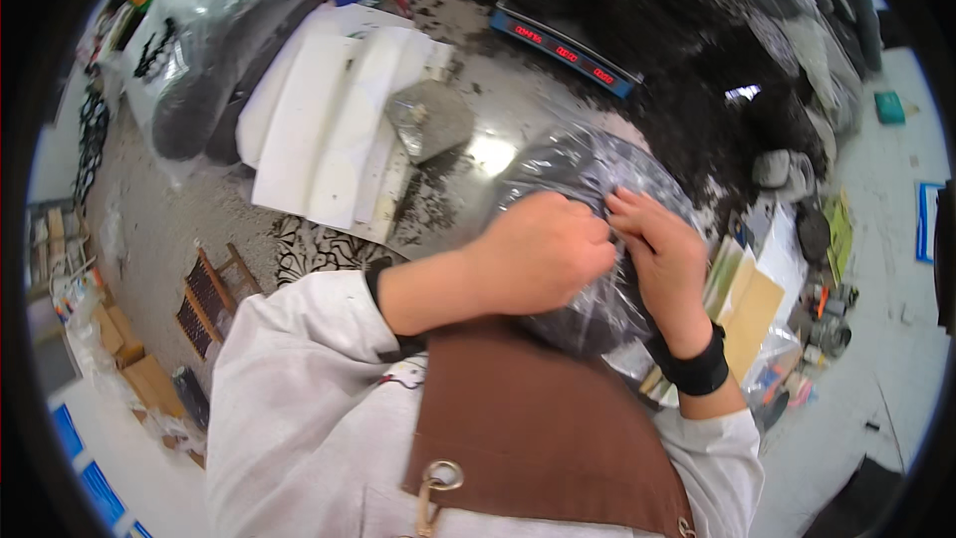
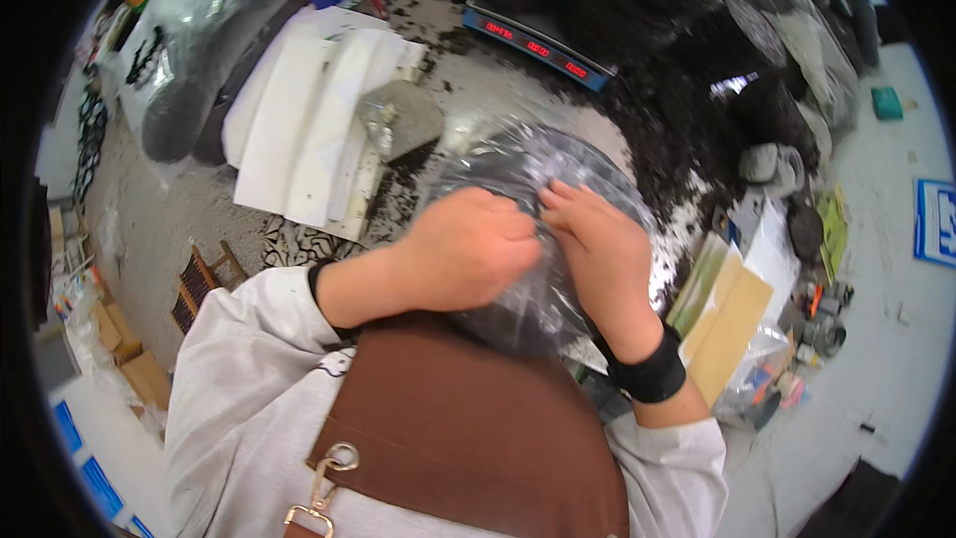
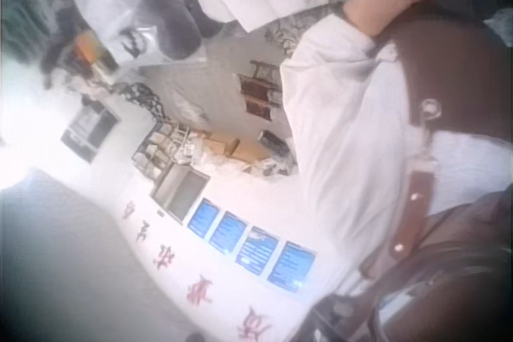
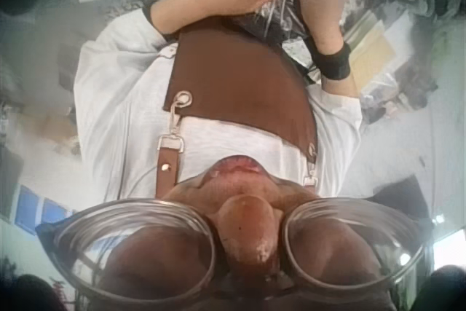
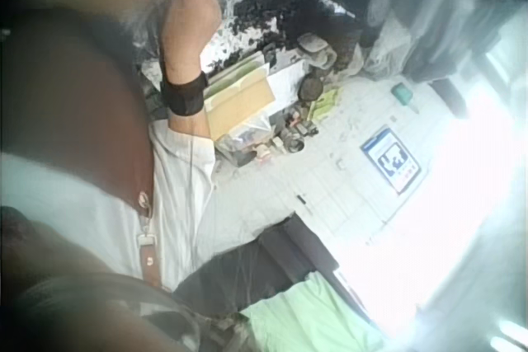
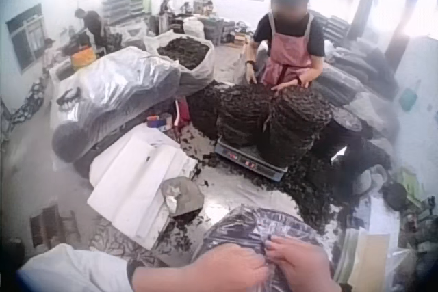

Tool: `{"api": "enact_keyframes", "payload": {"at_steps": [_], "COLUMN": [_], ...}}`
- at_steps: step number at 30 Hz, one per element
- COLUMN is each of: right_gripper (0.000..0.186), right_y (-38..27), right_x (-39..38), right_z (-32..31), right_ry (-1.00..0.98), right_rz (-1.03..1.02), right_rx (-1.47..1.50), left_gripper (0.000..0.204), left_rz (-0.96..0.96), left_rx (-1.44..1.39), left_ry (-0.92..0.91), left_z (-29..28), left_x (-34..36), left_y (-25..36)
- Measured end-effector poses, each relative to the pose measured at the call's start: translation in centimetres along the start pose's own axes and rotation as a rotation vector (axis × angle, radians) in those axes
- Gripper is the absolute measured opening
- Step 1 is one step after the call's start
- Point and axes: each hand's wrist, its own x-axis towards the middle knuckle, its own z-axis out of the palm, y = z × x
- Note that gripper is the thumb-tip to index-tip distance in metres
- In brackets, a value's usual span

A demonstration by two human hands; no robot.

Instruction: The person places a dark, round compressed tea cake into a clear plastic bag, seals the bag by twisting and tucking the top, and applies a green and white circular label to the center of the packaged cake.

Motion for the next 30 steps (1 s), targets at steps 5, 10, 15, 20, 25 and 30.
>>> {"api": "enact_keyframes", "payload": {"at_steps": [5, 10, 15, 20, 25, 30], "right_gripper": [0.026, 0.051, 0.049, 0.043, 0.042, 0.044], "right_y": [-1.6, -3.7, -2.3, -2.6, -2.2, -1.8], "right_x": [0.5, 0.8, 1.2, 0.9, 1.3, 1.6], "right_z": [0.3, -0.1, 0.1, 0.0, 0.3, 0.2], "right_ry": [-0.088, -0.232, -0.281, -0.217, -0.244, -0.234], "right_rz": [0.063, 0.217, 0.166, 0.264, 0.233, 0.252], "right_rx": [-0.112, -0.026, -0.183, -0.188, -0.234, -0.230], "left_gripper": [0.007, 0.009, 0.016, 0.099, 0.085, 0.073], "left_rz": [-0.196, -0.229, -0.134, -1.185, -1.533, -1.174], "left_rx": [-0.108, -0.177, -0.329, 0.454, 0.405, 0.868], "left_ry": [-0.088, -0.146, 0.376, 0.230, 0.114, 0.509], "left_z": [-0.1, -1.0, -4.3, -1.2, 1.4, -5.6], "left_x": [0.7, 0.9, -2.0, -18.8, -30.1, -29.4], "left_y": [-1.1, -2.4, -6.3, -20.3, -25.9, -26.1]}}
